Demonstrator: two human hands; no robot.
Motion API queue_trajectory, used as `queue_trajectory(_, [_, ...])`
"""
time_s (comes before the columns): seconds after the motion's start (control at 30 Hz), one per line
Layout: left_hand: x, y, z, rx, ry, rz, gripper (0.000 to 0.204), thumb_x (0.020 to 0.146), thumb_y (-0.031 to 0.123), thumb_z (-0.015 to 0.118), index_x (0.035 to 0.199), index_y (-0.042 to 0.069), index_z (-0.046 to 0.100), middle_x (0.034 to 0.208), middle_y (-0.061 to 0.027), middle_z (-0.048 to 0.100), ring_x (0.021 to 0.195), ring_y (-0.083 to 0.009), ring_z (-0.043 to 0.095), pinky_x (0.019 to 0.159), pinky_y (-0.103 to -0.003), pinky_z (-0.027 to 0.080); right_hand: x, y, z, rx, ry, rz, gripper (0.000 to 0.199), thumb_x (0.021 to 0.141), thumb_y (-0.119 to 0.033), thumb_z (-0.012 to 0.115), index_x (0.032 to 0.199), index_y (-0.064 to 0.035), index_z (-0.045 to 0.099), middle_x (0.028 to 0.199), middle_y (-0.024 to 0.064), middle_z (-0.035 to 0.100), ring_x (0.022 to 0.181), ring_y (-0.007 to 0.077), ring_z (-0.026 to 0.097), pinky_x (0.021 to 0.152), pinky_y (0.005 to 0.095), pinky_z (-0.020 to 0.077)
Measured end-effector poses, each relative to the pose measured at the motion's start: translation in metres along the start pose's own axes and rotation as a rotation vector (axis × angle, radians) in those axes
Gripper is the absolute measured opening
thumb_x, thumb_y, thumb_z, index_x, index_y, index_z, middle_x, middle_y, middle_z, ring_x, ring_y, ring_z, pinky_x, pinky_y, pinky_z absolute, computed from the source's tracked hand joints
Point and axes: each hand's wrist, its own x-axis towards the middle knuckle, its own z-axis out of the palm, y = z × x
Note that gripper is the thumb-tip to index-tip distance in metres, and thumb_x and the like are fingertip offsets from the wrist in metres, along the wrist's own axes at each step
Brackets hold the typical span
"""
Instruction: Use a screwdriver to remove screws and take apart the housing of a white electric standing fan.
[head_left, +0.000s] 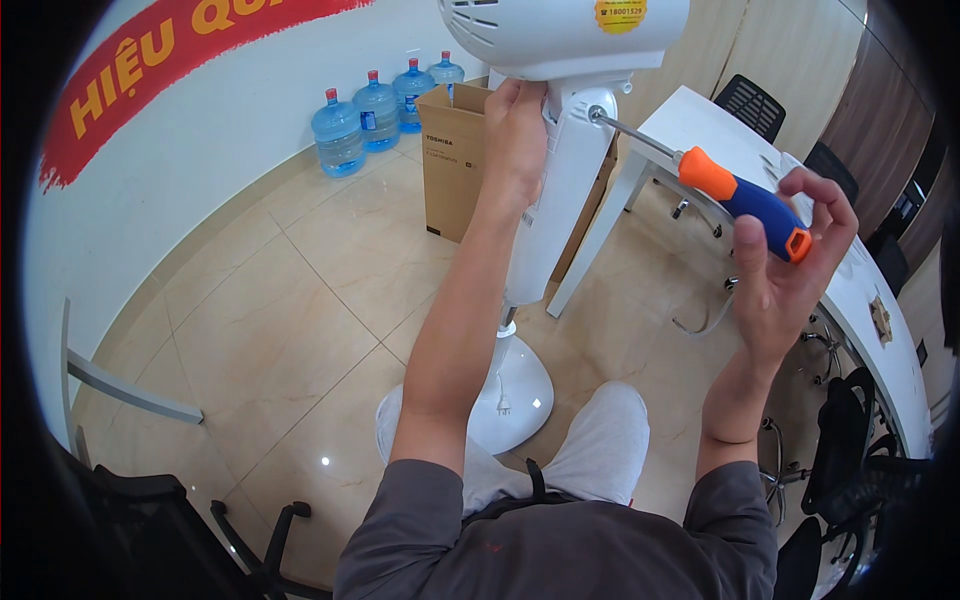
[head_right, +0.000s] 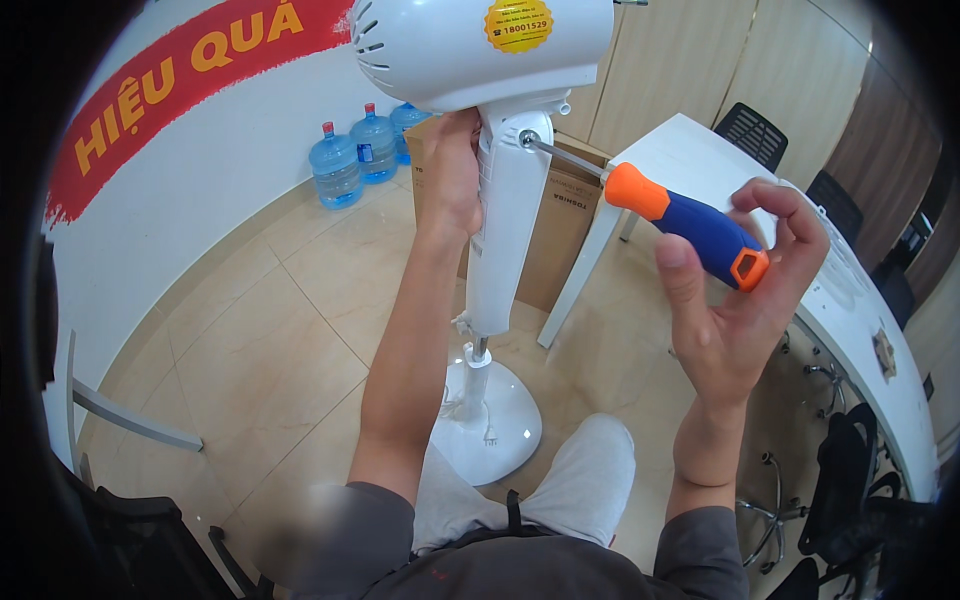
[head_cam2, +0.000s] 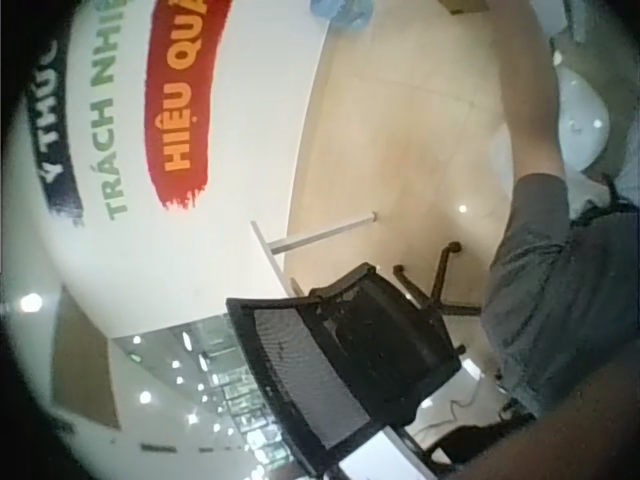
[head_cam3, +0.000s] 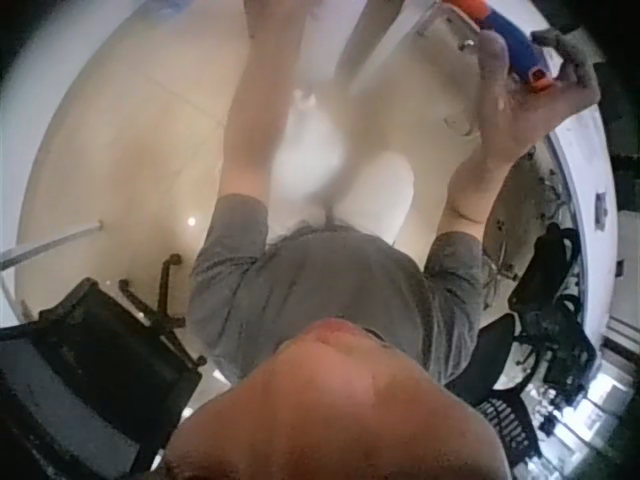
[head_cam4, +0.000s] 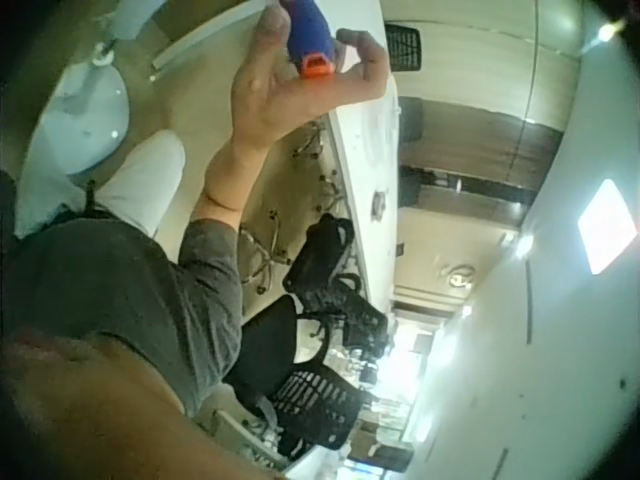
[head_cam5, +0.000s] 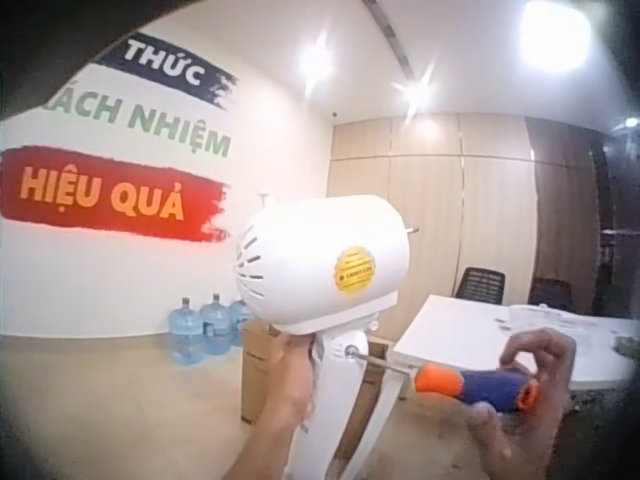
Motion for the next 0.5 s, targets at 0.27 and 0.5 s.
queue_trajectory(0.27, [-0.001, 0.001, 0.004, -0.009, 0.031, 0.025, 0.034, 0.099, 0.022, 0.044, 0.109, -0.008, 0.059, 0.102, -0.0116, 0.064, 0.089, -0.0138, 0.06, 0.079, -0.027, 0.047, -0.001, 0.006, -0.002, 0.023, -0.082, -0.195, 0.046, 0.08, -0.003, 0.07, 0.114, -0.0057, 0.039, 0.11, 0.0118, 0.044, 0.089, 0.0149, 0.049, 0.083, 0.0275, 0.0437])
queue_trajectory(0.5, [-0.003, 0.003, 0.007, 0.009, 0.046, 0.025, 0.033, 0.098, 0.022, 0.046, 0.108, -0.007, 0.059, 0.102, -0.0119, 0.064, 0.092, -0.0138, 0.06, 0.08, -0.027, 0.047, -0.005, 0.01, -0.008, -0.1, -0.035, -0.136, 0.05, 0.068, 0.007, 0.064, 0.109, -0.0074, 0.038, 0.116, 0.0116, 0.039, 0.089, 0.014, 0.049, 0.083, 0.0297, 0.044])
